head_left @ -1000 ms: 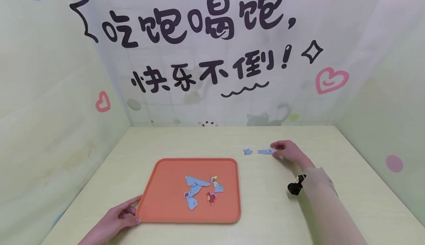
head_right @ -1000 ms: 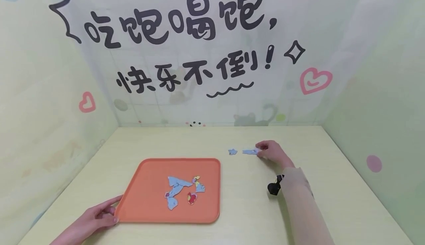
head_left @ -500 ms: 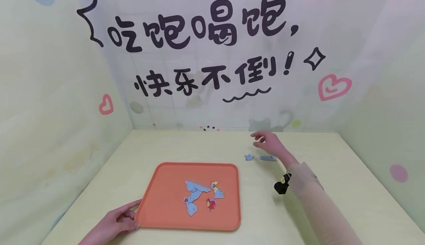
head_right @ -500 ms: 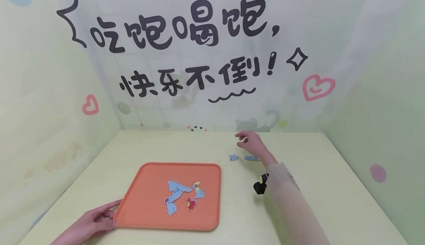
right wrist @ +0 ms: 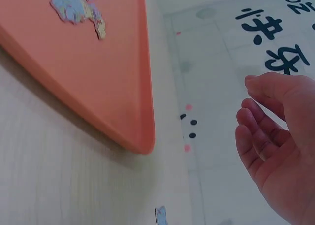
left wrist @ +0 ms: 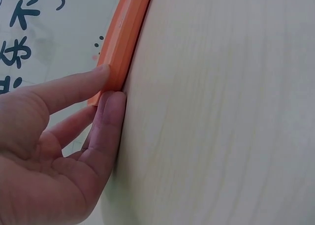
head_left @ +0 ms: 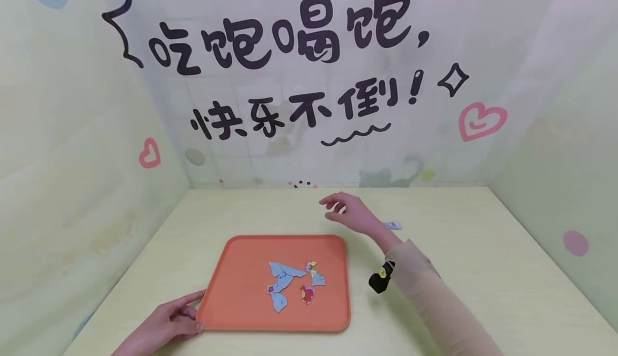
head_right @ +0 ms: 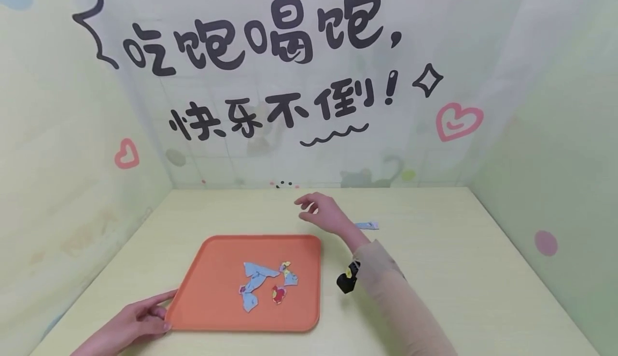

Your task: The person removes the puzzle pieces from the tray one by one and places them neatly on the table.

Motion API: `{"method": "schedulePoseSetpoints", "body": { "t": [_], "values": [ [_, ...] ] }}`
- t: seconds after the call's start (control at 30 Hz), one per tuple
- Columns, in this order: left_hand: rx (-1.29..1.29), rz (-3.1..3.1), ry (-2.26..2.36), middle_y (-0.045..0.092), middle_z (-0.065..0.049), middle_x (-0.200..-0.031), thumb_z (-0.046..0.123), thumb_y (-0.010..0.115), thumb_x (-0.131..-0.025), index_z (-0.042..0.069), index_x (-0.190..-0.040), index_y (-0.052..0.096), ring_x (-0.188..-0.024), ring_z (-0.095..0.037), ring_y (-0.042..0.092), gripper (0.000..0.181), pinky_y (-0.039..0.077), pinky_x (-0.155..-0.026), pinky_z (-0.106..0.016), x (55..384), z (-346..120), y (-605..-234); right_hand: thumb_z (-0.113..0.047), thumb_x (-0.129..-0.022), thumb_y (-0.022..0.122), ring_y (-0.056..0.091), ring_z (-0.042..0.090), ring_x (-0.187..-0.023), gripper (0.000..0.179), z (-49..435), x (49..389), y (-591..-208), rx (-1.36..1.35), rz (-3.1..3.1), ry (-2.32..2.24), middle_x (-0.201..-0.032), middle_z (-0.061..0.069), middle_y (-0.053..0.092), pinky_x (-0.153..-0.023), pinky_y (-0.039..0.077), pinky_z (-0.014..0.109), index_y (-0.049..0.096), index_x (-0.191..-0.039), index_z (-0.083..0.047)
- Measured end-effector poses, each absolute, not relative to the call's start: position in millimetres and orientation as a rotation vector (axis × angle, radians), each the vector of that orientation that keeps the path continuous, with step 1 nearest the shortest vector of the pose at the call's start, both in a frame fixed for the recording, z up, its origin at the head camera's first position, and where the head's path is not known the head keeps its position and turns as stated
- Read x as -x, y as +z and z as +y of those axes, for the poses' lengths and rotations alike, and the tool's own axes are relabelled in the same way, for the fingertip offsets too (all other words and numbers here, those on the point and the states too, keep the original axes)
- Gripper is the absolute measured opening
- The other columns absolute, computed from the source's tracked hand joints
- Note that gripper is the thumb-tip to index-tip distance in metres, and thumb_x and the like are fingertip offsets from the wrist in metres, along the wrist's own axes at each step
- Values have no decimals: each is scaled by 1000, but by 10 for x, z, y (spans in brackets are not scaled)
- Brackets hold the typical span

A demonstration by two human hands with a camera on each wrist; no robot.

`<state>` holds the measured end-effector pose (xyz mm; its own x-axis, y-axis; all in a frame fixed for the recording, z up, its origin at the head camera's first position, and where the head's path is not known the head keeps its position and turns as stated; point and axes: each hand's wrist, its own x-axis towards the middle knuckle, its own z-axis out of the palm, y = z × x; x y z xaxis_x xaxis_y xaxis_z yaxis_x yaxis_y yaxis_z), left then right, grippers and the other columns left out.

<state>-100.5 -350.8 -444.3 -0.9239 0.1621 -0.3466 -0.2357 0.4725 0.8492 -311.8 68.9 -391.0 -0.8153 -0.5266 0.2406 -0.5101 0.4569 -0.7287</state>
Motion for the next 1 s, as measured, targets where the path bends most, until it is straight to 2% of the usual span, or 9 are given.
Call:
{"method": "schedulePoseSetpoints", "body": {
  "t": [0.27, 0.53, 0.8, 1.0],
  "values": [
    [37, 2346, 1478, 59, -3, -98, 14, 68, -91, -13, -150, 23, -83, -5, 59, 79, 54, -74, -22, 1012, -3504, -4438, -16, -93, 68, 61, 16, -95, 32, 335, 3000, -3987, 996, 2548, -1314, -111, 11, 67, -83, 52, 27, 65, -126, -14],
    [50, 2354, 1480, 58, -4, -98, 14, 69, -91, -12, -150, 24, -83, -6, 59, 79, 54, -74, -22, 993, -3496, -4441, -12, -94, 66, 61, 19, -98, 34, 89, 2867, -4082, 1092, 2433, -1240, -113, 14, 67, -87, 51, 28, 64, -127, -6],
    [136, 2366, 1481, 57, -4, -98, 18, 73, -89, -9, -151, 27, -84, -9, 60, 82, 57, -76, -24, 1011, -3471, -4432, -12, -90, 72, 57, 19, -104, 36, -19, 2746, -4180, 1064, 2255, -1083, -118, 6, 65, -81, 51, 22, 66, -126, -11],
    [91, 2379, 1477, 58, -7, -103, 16, 72, -89, -9, -151, 27, -85, -8, 62, 80, 57, -76, -25, 1015, -3479, -4430, -15, -85, 77, 57, 12, -97, 37, -38, 2705, -4268, 974, 2254, -994, -111, -1, 67, -82, 50, 19, 68, -121, -15]
  ]
}}
